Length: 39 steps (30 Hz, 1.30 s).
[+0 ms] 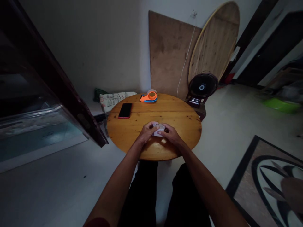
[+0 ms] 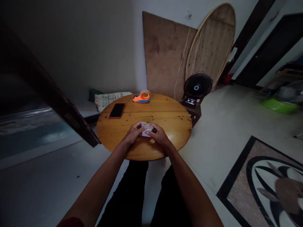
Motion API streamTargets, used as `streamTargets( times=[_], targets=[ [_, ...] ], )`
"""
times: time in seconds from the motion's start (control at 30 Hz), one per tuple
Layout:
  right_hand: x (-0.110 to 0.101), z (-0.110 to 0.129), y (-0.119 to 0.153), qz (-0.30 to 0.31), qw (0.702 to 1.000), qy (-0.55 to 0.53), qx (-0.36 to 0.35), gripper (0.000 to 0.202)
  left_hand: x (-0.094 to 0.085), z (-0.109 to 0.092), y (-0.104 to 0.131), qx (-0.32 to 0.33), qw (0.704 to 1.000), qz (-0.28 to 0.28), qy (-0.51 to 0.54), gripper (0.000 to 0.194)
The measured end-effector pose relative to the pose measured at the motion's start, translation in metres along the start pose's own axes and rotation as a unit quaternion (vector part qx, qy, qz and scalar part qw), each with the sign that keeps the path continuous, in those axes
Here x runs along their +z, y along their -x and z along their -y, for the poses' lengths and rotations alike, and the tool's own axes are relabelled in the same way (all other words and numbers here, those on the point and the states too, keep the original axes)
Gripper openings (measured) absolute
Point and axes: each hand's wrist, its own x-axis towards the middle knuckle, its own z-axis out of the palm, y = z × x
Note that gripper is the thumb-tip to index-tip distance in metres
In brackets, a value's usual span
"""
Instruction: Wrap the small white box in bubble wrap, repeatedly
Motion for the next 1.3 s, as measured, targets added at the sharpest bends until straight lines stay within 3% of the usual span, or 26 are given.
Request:
streamTargets(
  times=[0.37,0.67,0.97,1.3],
  targets=[
    [0.000,0.002,0.002,-0.031,0.998,0.043,-0.035,0.035,0.000,0.007,-0.005,0.075,0.992,-0.014,-0.098,0.030],
    [0.002,-0.001,0.001,-0.058,0.995,0.064,-0.048,0.033,0.002,-0.007,0.004,0.037,0.997,0.007,-0.072,0.036],
    [0.007,0.003,0.007,-0.090,0.971,0.195,-0.103,0.033,0.002,-0.003,0.003,0.080,0.990,0.018,-0.119,0.028],
    [0.013,0.002,0.011,-0.056,0.946,0.292,-0.131,0.045,0.004,0.003,-0.001,0.122,0.968,-0.047,-0.215,0.024]
  ],
)
